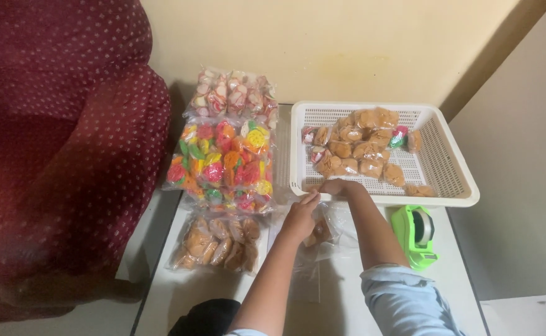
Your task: Packing small individually wrapped snack packets from a white basket into a larger clear plastic bag.
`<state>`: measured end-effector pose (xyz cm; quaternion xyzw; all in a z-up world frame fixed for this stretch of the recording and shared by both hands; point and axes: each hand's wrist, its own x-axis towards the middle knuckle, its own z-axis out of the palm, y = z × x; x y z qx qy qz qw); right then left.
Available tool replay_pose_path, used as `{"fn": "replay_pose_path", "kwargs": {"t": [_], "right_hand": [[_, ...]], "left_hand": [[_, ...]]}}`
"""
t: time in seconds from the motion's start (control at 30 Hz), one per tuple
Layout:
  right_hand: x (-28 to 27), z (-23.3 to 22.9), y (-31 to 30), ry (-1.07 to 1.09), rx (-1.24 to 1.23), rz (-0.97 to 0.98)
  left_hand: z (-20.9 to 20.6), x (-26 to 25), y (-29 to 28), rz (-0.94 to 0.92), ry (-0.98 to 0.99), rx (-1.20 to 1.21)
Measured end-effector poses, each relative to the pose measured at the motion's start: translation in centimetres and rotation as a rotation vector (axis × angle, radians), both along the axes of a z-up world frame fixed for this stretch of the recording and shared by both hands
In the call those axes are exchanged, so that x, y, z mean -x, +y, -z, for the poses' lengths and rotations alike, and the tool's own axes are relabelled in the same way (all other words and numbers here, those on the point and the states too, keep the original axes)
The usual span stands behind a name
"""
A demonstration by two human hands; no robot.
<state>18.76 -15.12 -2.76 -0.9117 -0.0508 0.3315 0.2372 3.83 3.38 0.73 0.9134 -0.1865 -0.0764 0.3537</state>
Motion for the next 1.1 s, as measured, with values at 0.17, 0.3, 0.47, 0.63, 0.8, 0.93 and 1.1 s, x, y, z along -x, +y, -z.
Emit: {"fn": "replay_pose_path", "kwargs": {"t": [0.17,0.3,0.47,0.63,0.8,0.93,1.1], "right_hand": [[-1.7,2.9,-1.1,0.003,-0.116,0.114],[-0.5,1.6,-1.8,-0.141,-0.007,0.127],[-1.6,3.6,-2.7,-0.147,-0.106,0.210],[2.6,-3.6,1.5,-0.242,-0.016,0.062],[1.0,0.4,1.7,-0.079,-0.038,0.056],[1.7,-2.8,2.2,-0.070,0.037,0.059],[-1.5,3.0,-0.2,-0.106,-0.025,0.155]], "left_hand": [[-0.1,0.1,0.0,-0.007,-0.011,-0.006],[-0.7,0.5,-0.1,-0.018,-0.012,0.008],[-1.0,0.4,-0.1,-0.011,0.039,-0.014],[-1.1,0.2,-0.4,-0.024,0.086,-0.021],[-2.6,0.8,-0.1,-0.007,0.092,-0.016],[-2.9,1.0,0.1,-0.007,0.083,-0.010],[-3.3,1.0,0.0,-0.017,0.124,-0.034]]}}
